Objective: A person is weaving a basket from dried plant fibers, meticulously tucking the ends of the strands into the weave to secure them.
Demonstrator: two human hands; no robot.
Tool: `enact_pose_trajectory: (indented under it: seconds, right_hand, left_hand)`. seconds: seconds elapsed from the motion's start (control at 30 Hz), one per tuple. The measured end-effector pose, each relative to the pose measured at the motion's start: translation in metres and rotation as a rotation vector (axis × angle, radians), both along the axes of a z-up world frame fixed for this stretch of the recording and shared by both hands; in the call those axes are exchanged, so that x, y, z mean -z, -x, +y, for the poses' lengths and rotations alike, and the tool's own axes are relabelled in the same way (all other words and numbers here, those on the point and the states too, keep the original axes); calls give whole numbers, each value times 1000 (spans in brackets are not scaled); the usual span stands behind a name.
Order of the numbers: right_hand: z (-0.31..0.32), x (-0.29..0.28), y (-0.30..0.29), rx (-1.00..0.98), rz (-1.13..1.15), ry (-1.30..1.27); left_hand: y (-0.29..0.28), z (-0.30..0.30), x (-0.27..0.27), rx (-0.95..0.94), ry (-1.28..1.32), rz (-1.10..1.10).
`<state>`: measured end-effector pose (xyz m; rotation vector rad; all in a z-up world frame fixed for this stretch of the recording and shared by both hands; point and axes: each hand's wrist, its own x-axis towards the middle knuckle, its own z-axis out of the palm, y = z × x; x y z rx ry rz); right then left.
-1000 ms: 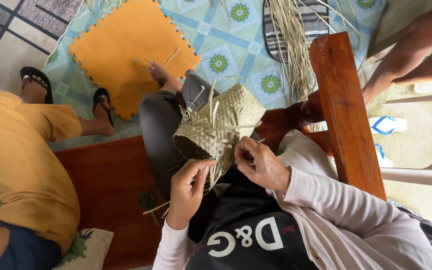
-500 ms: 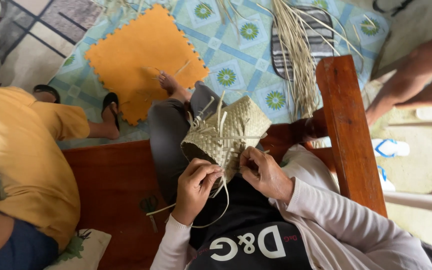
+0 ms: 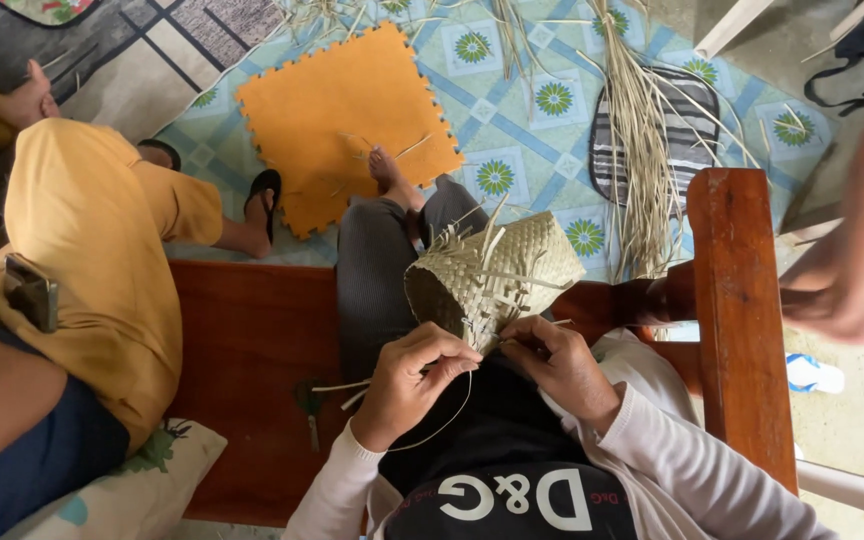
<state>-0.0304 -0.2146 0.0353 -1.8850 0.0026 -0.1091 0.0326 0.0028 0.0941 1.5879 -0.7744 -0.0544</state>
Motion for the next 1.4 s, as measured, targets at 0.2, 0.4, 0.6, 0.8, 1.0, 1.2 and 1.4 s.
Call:
enact_pose_trajectory:
  seconds: [0.2, 0.4, 0.6, 0.8, 1.0, 1.2, 1.4]
  right_hand:
    - [-1, 3, 1, 57, -35, -5]
    - [3, 8, 2, 42, -56, 7]
    - [2, 6, 6, 10, -5, -40]
    - [1, 10, 9, 7, 18, -48]
    - [2, 3, 7, -18, 2, -5]
    - [4, -4, 3, -47, 31, -10]
    - [8, -9, 5, -59, 86, 15]
  left_hand:
    - [2, -4, 12, -52, -158, 138]
    - [-3, -1, 26, -156, -162, 324]
    - [4, -3, 42, -191, -142, 474]
    - [6, -1, 44, -180, -119, 566]
    - [6, -1, 43, -184, -137, 537]
    - [3, -1, 49, -213, -174, 472]
    - [5, -4, 61, -259, -146, 431]
